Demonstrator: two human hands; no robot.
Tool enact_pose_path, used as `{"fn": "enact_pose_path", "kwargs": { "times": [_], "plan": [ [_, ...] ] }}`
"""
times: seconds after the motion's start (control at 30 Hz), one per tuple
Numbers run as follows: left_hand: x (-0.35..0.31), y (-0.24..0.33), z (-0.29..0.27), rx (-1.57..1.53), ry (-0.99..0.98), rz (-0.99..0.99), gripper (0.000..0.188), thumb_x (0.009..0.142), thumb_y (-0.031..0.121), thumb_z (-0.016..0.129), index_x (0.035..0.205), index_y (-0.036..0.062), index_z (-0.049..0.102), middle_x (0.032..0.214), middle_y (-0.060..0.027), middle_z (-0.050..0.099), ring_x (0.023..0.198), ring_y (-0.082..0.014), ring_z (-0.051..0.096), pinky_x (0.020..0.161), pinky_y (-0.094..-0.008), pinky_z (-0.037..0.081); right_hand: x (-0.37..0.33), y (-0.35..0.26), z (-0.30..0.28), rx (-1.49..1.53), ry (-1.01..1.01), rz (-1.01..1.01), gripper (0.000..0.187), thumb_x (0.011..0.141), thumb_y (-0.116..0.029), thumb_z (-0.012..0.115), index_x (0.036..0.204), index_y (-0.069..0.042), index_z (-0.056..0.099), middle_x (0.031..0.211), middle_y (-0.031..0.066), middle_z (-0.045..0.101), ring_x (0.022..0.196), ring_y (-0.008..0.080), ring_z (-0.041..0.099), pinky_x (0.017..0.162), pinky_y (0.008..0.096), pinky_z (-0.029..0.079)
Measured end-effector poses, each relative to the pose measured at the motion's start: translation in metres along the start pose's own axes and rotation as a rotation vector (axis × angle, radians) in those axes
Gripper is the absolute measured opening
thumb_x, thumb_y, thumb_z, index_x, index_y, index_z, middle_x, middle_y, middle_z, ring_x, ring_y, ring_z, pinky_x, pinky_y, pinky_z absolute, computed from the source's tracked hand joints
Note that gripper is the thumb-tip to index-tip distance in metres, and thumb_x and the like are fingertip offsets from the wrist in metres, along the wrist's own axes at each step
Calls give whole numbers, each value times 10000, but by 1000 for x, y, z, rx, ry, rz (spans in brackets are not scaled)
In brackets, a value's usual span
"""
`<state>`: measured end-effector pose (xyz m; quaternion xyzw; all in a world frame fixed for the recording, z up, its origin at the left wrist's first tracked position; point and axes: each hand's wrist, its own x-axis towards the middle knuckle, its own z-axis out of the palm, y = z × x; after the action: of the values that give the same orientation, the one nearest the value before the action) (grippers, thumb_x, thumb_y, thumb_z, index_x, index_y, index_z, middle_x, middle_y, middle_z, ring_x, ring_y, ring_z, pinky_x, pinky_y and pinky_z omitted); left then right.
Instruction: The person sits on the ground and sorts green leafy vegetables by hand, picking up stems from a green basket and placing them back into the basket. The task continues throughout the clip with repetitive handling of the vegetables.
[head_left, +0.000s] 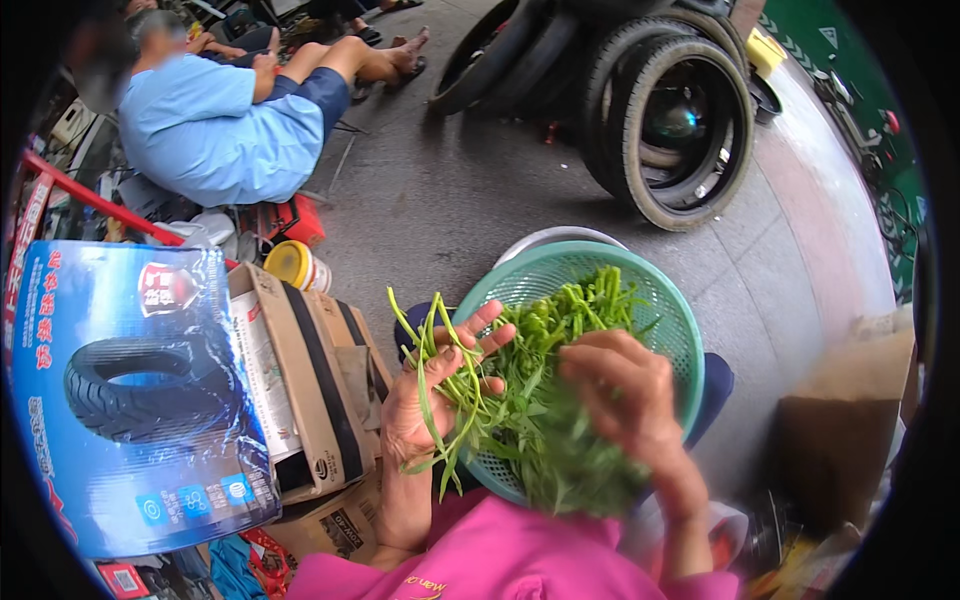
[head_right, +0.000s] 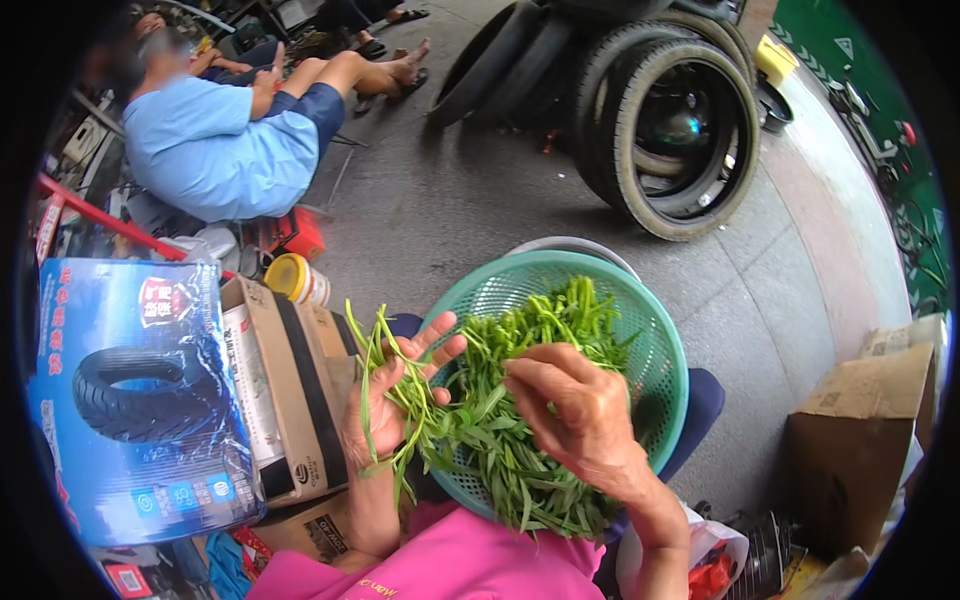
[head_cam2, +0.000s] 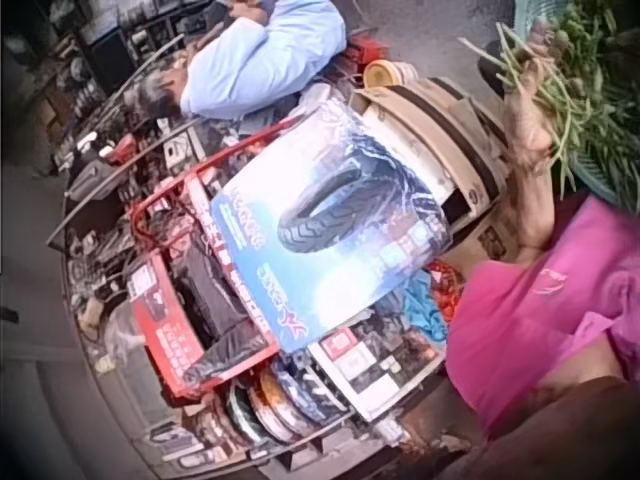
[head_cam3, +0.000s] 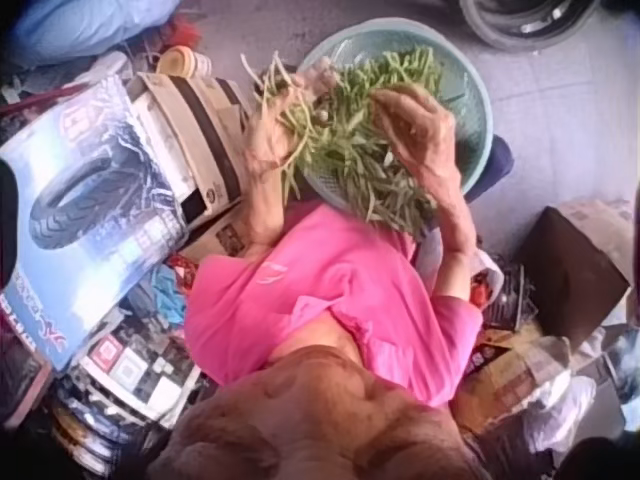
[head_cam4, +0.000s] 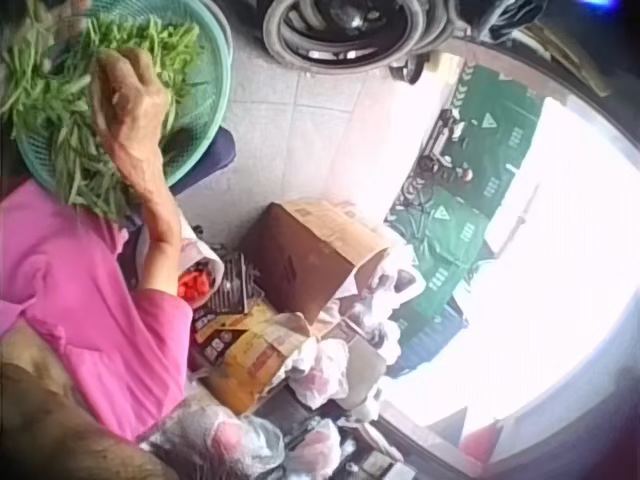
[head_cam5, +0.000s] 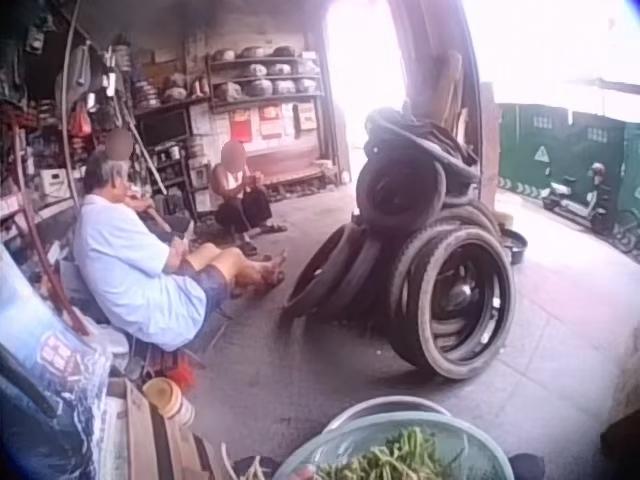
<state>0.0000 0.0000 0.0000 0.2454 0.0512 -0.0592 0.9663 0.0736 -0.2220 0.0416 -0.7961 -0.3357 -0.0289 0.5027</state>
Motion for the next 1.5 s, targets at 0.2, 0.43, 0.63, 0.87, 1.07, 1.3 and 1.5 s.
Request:
{"fn": "enact_pose_path", "kwargs": {
  "times": [0.2, 0.43, 0.63, 0.87, 1.07, 1.3, 1.5],
  "plan": [
    [7, -40, 16, 41, 89, -133, 152, 932, 87, 625, 1066, 28, 664, 1511, -162, 393, 1255, -248, 516, 1015, -426, 472, 1, 0, 8, 82, -126, 59, 214, 838, -140, 731, 1006, -13, 693, 839, 148, 673, 682, 295, 668, 606, 388, 512],
    [9, -40, 18, 262, 135, -147, 136, 946, 105, 612, 1043, 21, 657, 1491, -117, 424, 1155, -203, 576, 914, -394, 539, -1, 6, 0, 543, -389, 532, 130, 878, -116, 655, 845, 5, 690, 675, 86, 688, 606, 151, 655, 575, 318, 501],
    [9, -48, 37, 126, 211, -168, 175, 968, 91, 562, 1088, -19, 627, 1419, -144, 485, 1112, -263, 621, 668, -357, 642, -12, 11, -4, 648, -346, 443, 152, 821, -27, 604, 675, 16, 603, 590, -23, 538, 579, 30, 480, 532, 237, 388],
    [5, -3, -22, -235, 86, 118, 146, 1021, 165, 499, 1080, 46, 561, 1345, -161, 531, 1230, -303, 557, 717, -381, 620, -27, -10, -52, 471, 31, 416, 125, 805, -26, 666, 712, 45, 625, 614, 50, 574, 561, 103, 534, 520, 280, 399],
    [8, 12, -23, -628, -149, 265, 145, 1026, 136, 477, 1112, 43, 549, 1417, -128, 511, 1360, -291, 432, 1089, -532, 400, -56, 53, -55, -582, 210, 389, 357, 857, -157, 718, 617, 14, 517, 572, 154, 495, 470, 328, 472, 478, 405, 345],
    [11, 33, -34, -886, 0, 270, 177, 1017, 103, 482, 1119, -12, 568, 1363, -125, 552, 1261, -300, 530, 1054, -499, 453, -69, 67, -49, -730, 158, 422, 93, 774, -91, 693, 842, -30, 705, 751, 129, 651, 656, 332, 639, 611, 421, 479],
    [2, 36, -58, -703, 183, 346, 189, 1023, 111, 470, 1101, -32, 565, 1299, -169, 598, 1173, -336, 599, 1024, -520, 479, -67, 63, -52, -833, -53, 556, 115, 753, -141, 707, 822, -49, 704, 760, 131, 686, 662, 324, 661, 599, 412, 485]
  ]
}}
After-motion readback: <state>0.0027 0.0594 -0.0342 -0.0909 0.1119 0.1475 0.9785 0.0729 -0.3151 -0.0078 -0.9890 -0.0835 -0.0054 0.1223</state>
